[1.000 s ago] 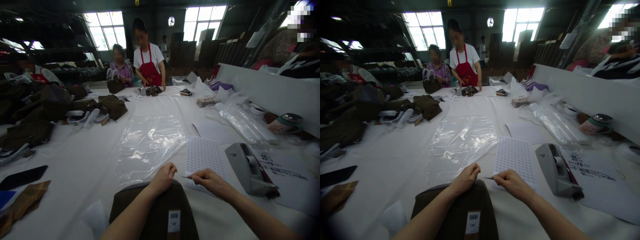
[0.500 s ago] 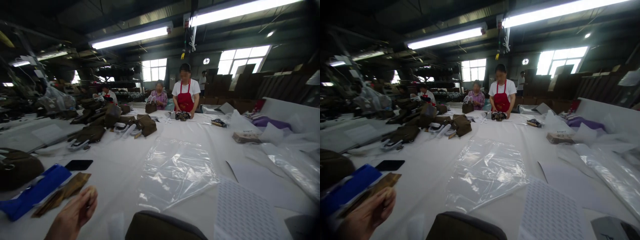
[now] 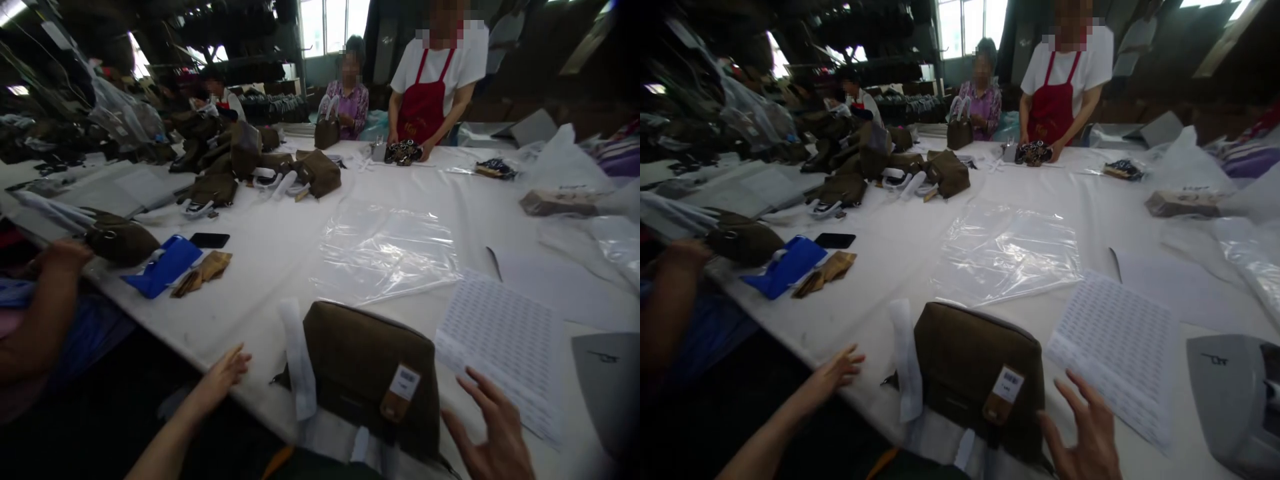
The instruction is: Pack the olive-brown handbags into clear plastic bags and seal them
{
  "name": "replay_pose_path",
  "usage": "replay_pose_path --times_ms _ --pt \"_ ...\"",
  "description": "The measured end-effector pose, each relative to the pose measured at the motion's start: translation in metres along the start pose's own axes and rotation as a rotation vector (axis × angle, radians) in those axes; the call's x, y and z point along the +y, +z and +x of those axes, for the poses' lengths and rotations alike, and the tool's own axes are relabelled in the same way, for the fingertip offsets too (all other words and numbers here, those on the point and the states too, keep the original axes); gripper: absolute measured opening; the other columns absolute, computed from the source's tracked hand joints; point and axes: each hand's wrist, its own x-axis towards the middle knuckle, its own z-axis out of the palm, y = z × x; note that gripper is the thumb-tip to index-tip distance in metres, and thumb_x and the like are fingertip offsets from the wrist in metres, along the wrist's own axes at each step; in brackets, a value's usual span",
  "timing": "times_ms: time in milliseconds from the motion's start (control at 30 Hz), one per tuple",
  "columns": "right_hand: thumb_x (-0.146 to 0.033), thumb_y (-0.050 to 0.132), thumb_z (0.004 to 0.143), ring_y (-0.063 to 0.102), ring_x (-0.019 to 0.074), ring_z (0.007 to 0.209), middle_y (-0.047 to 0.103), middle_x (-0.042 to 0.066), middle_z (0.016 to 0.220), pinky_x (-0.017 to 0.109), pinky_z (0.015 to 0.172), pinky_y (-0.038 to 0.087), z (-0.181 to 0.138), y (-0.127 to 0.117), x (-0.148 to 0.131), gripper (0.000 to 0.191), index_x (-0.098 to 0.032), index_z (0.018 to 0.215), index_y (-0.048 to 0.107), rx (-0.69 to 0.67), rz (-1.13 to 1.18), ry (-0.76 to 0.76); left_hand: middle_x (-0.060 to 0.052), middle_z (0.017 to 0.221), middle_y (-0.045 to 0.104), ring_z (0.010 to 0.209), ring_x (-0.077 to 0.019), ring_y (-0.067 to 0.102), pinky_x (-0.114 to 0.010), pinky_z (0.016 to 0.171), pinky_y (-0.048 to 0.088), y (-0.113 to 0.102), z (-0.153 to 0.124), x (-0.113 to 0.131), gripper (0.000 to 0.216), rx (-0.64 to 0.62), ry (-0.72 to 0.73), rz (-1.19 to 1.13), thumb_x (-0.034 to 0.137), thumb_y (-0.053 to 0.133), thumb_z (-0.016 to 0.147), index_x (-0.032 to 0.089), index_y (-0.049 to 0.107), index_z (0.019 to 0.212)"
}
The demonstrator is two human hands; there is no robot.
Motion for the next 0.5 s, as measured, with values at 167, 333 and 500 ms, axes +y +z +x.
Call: replay_pose_path --times_ms 167,333,500 --pt "-0.041 0.048 0.086 0.03 0.0348 0.128 0.028 0.013 0.142 0.057 0.1 0.032 0.011 0.052 -0.038 0.05 -0.022 0.131 0.037 -0.069 0.01 -0.061 -0.017 0.117 0.056 0.099 -0.0233 0.059 -0.037 0.088 0.046 0.08 0.003 0.034 0.08 -0.086 0.269 -0.414 0.051 0.062 0.073 0.011 0.027 0.133" --pt "-0.038 0.046 0.087 0.021 0.0362 0.132 0.025 0.01 0.145 0.059 0.102 0.03 0.013 0.063 -0.042 0.045 -0.024 0.13 0.041 -0.097 -0.127 -0.104 -0.01 0.114 0.056 0.1 -0.0203 0.057 -0.037 0.09 0.047 0.122 -0.004 0.065 0.058 -0.106 0.809 0.027 0.022 0.062 0.077 0.021 0.036 0.128" --pt "-0.021 0.043 0.086 0.025 0.0334 0.132 0.029 0.013 0.144 0.053 0.103 0.029 0.026 0.063 -0.052 0.047 -0.02 0.133 0.04 -0.097 -0.293 -0.356 -0.01 0.136 0.042 0.129 -0.0234 0.034 -0.041 0.103 0.037 0.13 -0.009 0.076 0.05 0.116 1.523 0.599 0.007 0.046 0.083 0.022 0.041 0.13"
